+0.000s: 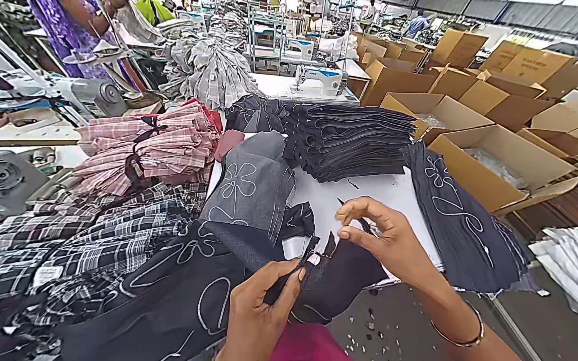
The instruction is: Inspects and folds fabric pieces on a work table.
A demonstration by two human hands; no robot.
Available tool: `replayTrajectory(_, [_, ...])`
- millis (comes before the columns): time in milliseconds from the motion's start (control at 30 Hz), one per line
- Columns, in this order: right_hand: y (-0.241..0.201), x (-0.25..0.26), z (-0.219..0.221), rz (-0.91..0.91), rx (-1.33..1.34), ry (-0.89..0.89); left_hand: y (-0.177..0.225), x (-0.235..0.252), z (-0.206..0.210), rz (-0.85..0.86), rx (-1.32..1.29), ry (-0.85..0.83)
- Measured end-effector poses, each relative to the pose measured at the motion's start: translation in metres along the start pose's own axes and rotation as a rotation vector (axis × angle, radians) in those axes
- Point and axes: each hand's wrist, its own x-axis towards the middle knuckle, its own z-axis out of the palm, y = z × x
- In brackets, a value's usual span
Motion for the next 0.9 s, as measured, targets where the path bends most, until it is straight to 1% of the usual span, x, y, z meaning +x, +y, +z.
replayTrajectory(33, [-0.005, -0.001, -0.003, -0.062, -0.087, 0.022, 0.000, 0.001, 0.001, -0.003, 0.011, -0.001])
replayTrajectory(100, [-0.021, -0.005, 0.002, -0.173, -0.188, -0.038, 0.000, 0.002, 0.004, 0.013, 0.052, -0.003])
replayTrajectory(167, [-0.034, -0.010, 0.016, -0.243, -0.249, -0.220, 0.001, 0.004, 0.008, 0.062, 0.126, -0.004])
replayTrajectory(233, [-0.038, -0.010, 0.026, -0.286, -0.381, -0.402, 0.005, 0.004, 0.014, 0.092, 0.198, 0.005])
replayTrajectory(267, [-0.038, -0.008, 0.029, -0.311, -0.449, -0.433, 0.007, 0.004, 0.016, 0.088, 0.214, 0.017])
replayTrajectory(333, [-0.035, -0.002, 0.030, -0.368, -0.551, -0.435, 0.009, 0.002, 0.018, 0.052, 0.211, 0.061])
replayTrajectory(400, [-0.032, 0.006, 0.028, -0.427, -0.580, -0.438, 0.012, 0.000, 0.020, 0.016, 0.160, 0.113])
replayTrajectory(467, [-0.032, 0.014, 0.025, -0.461, -0.552, -0.484, 0.010, -0.003, 0.020, 0.057, 0.116, 0.131])
replayTrajectory(533, [-0.035, 0.022, 0.021, -0.473, -0.528, -0.535, 0.002, -0.007, 0.015, 0.154, 0.107, 0.102])
replayTrajectory(600, [-0.042, 0.030, 0.016, -0.435, -0.527, -0.592, -0.012, -0.013, 0.007, 0.223, 0.098, 0.041])
replayTrajectory(700, [-0.049, 0.037, 0.011, -0.395, -0.544, -0.626, -0.033, -0.026, -0.011, 0.239, 0.182, -0.023])
replayTrajectory(800, [-0.052, 0.043, 0.012, -0.415, -0.563, -0.612, -0.039, -0.031, -0.023, 0.169, 0.301, -0.059])
replayTrajectory(867, [-0.049, 0.050, 0.022, -0.524, -0.588, -0.548, -0.027, -0.023, -0.019, 0.175, 0.343, -0.023])
replayTrajectory(900, [-0.047, 0.057, 0.029, -0.620, -0.609, -0.488, -0.018, -0.017, -0.015, 0.201, 0.357, 0.030])
